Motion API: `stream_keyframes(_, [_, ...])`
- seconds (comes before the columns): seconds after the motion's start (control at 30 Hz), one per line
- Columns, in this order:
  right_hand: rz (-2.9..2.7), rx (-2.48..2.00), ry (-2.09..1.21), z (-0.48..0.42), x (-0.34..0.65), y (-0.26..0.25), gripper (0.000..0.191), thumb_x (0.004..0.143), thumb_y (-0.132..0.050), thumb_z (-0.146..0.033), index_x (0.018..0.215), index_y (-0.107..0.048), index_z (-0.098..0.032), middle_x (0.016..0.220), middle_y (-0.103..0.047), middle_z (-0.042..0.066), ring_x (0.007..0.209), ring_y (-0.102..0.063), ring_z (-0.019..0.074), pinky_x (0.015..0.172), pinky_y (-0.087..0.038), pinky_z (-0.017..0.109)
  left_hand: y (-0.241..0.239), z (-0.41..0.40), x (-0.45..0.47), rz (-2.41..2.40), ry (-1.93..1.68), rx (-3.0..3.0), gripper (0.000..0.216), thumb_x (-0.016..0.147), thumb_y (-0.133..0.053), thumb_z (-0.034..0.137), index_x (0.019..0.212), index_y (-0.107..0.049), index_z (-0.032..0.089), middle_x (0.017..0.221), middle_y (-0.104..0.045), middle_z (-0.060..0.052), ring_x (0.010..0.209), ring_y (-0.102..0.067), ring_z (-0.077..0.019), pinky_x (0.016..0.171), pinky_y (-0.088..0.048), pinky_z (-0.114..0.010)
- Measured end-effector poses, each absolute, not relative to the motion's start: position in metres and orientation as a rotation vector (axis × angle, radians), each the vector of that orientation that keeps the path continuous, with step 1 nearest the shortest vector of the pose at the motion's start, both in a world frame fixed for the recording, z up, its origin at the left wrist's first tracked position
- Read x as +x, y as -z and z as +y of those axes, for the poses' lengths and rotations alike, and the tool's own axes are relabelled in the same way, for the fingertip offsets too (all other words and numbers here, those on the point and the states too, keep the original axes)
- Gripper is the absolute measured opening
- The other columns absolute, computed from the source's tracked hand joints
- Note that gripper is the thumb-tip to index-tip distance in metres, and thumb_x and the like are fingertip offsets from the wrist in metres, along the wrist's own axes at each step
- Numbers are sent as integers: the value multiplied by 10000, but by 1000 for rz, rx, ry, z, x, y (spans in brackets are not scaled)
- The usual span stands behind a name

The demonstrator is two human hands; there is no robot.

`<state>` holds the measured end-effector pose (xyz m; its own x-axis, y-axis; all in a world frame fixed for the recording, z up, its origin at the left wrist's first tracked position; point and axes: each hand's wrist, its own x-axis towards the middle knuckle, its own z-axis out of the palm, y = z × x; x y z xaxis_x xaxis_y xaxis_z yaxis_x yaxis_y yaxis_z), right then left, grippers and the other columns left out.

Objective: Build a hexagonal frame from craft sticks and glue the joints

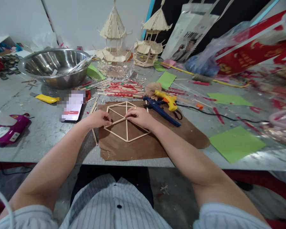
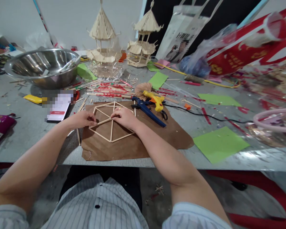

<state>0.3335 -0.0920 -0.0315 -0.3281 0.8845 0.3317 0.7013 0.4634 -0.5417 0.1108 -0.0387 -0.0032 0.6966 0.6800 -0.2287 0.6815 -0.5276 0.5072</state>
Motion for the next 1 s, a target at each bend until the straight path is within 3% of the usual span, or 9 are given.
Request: stream_keyframes(1.0, [-2174, -1370, -320, -93, 332, 31, 144, 728, -549, -215, 782, -682, -199, 835, -616, 35, 763, -561, 131, 704, -407, 252, -2, -43, 113, 1041, 15, 2348, 287, 637, -513, 388, 756, -631, 155, 645, -604, -14, 575, -493, -116, 524, -319, -221])
